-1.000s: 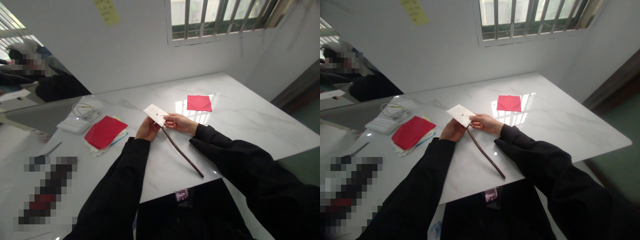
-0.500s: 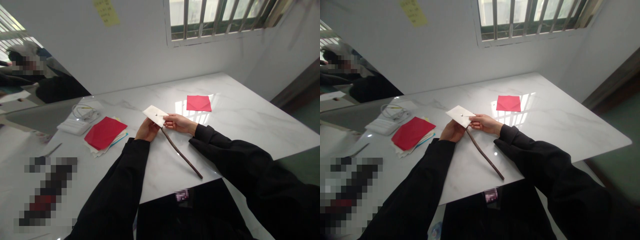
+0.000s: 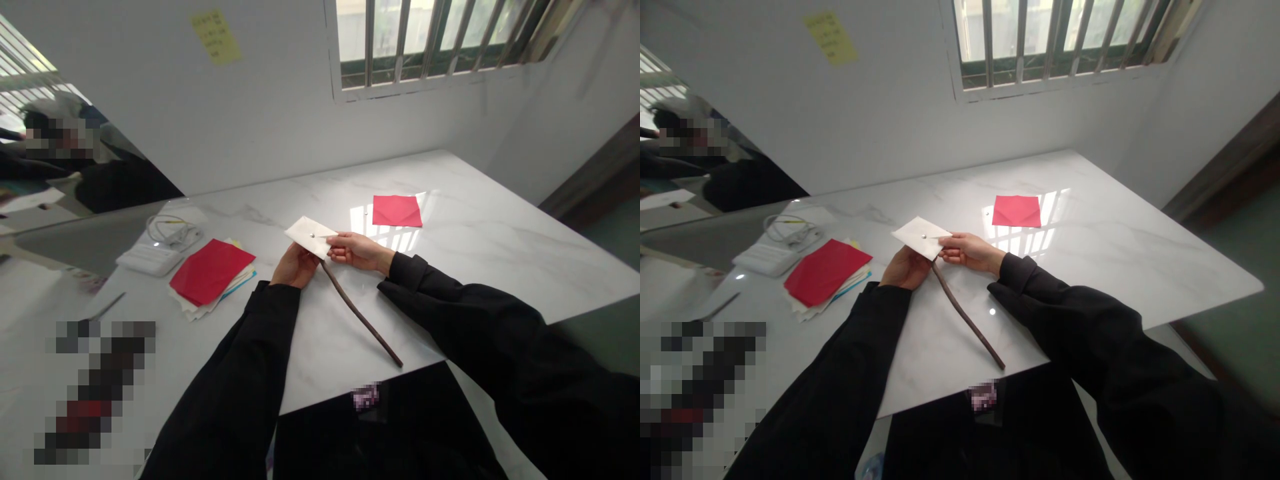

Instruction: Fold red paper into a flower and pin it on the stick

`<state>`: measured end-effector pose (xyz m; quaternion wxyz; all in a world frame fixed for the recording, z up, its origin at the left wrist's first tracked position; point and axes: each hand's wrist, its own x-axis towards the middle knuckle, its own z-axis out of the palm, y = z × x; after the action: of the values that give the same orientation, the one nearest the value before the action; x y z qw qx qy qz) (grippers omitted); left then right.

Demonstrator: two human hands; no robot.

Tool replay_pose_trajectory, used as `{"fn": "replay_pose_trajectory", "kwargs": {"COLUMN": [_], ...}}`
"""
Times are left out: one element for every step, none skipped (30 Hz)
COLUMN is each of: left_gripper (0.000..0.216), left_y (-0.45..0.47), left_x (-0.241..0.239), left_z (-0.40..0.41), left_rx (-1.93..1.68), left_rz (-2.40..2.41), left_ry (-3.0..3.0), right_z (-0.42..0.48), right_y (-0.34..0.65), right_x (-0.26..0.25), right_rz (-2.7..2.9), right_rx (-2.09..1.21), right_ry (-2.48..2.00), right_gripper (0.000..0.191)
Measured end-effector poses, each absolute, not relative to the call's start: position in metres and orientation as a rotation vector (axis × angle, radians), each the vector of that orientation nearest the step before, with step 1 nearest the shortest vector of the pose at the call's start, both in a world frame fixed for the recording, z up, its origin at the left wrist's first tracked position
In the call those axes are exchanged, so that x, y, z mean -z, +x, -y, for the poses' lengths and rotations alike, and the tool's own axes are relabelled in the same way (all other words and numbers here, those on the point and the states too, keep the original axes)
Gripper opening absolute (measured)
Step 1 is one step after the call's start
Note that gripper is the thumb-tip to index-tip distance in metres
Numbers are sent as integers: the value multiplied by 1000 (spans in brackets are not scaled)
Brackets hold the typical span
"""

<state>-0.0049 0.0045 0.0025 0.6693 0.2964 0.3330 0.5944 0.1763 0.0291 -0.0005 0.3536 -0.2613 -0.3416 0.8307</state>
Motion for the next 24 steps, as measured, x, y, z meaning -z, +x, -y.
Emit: {"fn": "replay_pose_trajectory", "kwargs": {"left_gripper": [38,39,39,39,39,39,39,39,38,37,36,36,35,35,36,36,37,37,37,37,37,38,39,40], "left_y": [-5,-6,-6,-6,-6,-6,-6,-6,-6,-6,-6,-6,-7,-7,-8,-9,-10,-10,-11,-12,-12,-13,-13,-13], "left_x": [-2,-2,-2,-2,-2,-2,-2,-2,-2,-2,-2,-1,-1,-1,0,0,1,1,2,2,3,3,3,3], "left_z": [-5,-5,-5,-5,-5,-5,-5,-5,-4,-4,-4,-4,-4,-5,-5,-5,-5,-5,-5,-5,-5,-5,-5,-5], "left_rx": [-1342,-1344,-1345,-1346,-1346,-1346,-1348,-1351,-1353,-1353,-1350,-1346,-1341,-1337,-1334,-1335,-1335,-1334,-1334,-1332,-1331,-1332,-1331,-1331], "left_rz": [-747,-743,-741,-741,-742,-744,-744,-742,-737,-732,-727,-723,-722,-723,-726,-730,-734,-738,-740,-739,-737,-733,-730,-728], "left_ry": [665,662,661,662,663,664,663,661,658,656,654,654,655,656,658,660,663,664,664,663,662,663,665,669], "right_z": [-29,-29,-29,-28,-28,-28,-28,-28,-28,-28,-28,-28,-29,-29,-29,-29,-29,-29,-29,-29,-29,-29,-29,-29], "right_y": [176,176,176,176,176,176,176,176,175,175,175,174,174,174,174,173,173,173,172,172,171,171,171,171], "right_x": [0,0,0,0,-1,-1,-1,-1,-1,-1,0,0,1,1,2,2,3,3,3,3,3,3,3,4], "right_rz": [877,869,860,853,849,847,846,845,844,842,840,838,837,837,838,838,839,839,838,836,834,831,828,825], "right_rx": [-2146,-2144,-2141,-2138,-2137,-2137,-2137,-2136,-2134,-2132,-2129,-2126,-2127,-2130,-2134,-2138,-2141,-2143,-2143,-2142,-2142,-2142,-2142,-2140], "right_ry": [-674,-673,-674,-676,-678,-680,-681,-681,-681,-683,-686,-690,-693,-695,-692,-689,-687,-684,-683,-681,-679,-677,-676,-676], "right_gripper": [6,7,8,8,8,8,7,6,6,5,5,6,7,8,9,10,11,11,12,13,14,14,14,14]}}
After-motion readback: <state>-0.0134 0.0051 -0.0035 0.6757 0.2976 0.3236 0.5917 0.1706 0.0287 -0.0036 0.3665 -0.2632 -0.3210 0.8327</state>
